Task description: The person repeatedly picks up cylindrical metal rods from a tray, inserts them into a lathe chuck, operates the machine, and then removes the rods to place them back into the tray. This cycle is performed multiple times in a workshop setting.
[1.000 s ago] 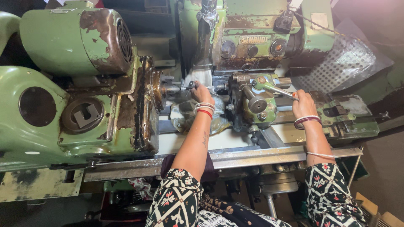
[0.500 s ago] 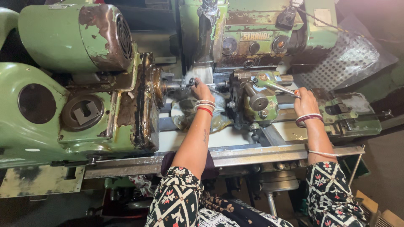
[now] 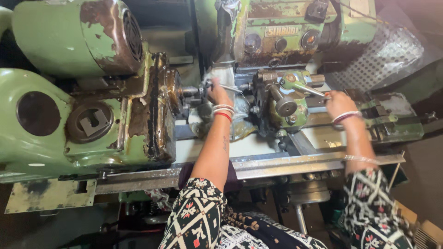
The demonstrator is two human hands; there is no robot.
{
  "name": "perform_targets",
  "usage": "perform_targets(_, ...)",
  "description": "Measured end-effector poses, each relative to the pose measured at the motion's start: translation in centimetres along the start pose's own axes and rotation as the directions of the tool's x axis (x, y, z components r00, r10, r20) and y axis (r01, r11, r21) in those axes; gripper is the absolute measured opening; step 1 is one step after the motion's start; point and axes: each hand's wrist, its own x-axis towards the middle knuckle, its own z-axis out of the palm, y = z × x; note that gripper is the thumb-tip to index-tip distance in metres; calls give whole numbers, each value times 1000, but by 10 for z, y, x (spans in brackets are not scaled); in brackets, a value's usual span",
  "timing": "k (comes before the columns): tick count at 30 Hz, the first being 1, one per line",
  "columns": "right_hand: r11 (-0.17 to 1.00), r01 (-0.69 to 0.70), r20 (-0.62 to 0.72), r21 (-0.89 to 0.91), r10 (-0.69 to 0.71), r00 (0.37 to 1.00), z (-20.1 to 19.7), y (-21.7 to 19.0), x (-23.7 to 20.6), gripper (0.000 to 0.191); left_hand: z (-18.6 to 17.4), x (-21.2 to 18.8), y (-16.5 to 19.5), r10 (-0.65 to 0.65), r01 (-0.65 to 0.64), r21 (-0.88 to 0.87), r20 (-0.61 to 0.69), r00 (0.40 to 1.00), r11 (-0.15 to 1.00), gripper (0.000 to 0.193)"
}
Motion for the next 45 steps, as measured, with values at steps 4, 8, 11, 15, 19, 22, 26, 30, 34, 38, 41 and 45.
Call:
perform_targets(4, 987, -126, -48, -97, 121, 991, 22, -12, -27, 32, -4, 18, -6, -74, 46, -359, -64, 995, 932, 54)
perform_targets(8, 999, 34, -52, -29, -35, 998, 7, 12, 6, 34, -4, 17, -20, -135, 128, -155, -41, 990, 980, 58)
perform_targets(11, 996, 88, -30, 7, -87, 996, 2, 27, 26, 32, -6, 20, -24, -129, 122, -230, -13, 992, 965, 54)
perform_targets(15, 996, 73, -45, 48, -70, 997, 5, 31, 28, 33, -13, 32, -18, -183, 175, -252, -6, 983, 952, 47)
perform_targets(19, 997, 41, 8, 62, -42, 999, 1, 32, 30, 32, -15, 37, -14, -198, 190, -294, 1, 980, 937, 45)
perform_targets(22, 996, -3, 52, 86, -2, 999, -4, 30, 32, 31, -14, 35, -15, -215, 225, -322, 65, 974, 920, 53)
perform_targets(26, 996, -58, 14, -69, 59, 998, 10, 14, 10, 40, -15, 35, -17, -214, 227, -329, 77, 974, 917, 53)
perform_targets(30, 994, -68, -132, -82, 57, 990, 23, -3, -23, 28, -15, 40, -17, -225, 271, -376, 163, 961, 886, 52)
perform_targets(34, 996, 70, -202, 63, -56, 978, 12, 1, -21, 27, -15, 38, -15, -245, 278, -355, 135, 960, 893, 52)
perform_targets(38, 918, 298, -266, 260, -229, 936, -4, 33, -20, 30, -14, 33, -13, -249, 296, -367, 171, 953, 882, 51)
perform_targets(41, 932, 268, -416, 244, -149, 897, -22, 93, -47, 29, -13, 33, -14, -308, 357, -295, 198, 930, 886, 52)
perform_targets(45, 704, 26, -390, 710, 362, 846, -45, 205, -99, 28, -14, 25, -16, -391, 311, 283, 297, 871, 907, 46)
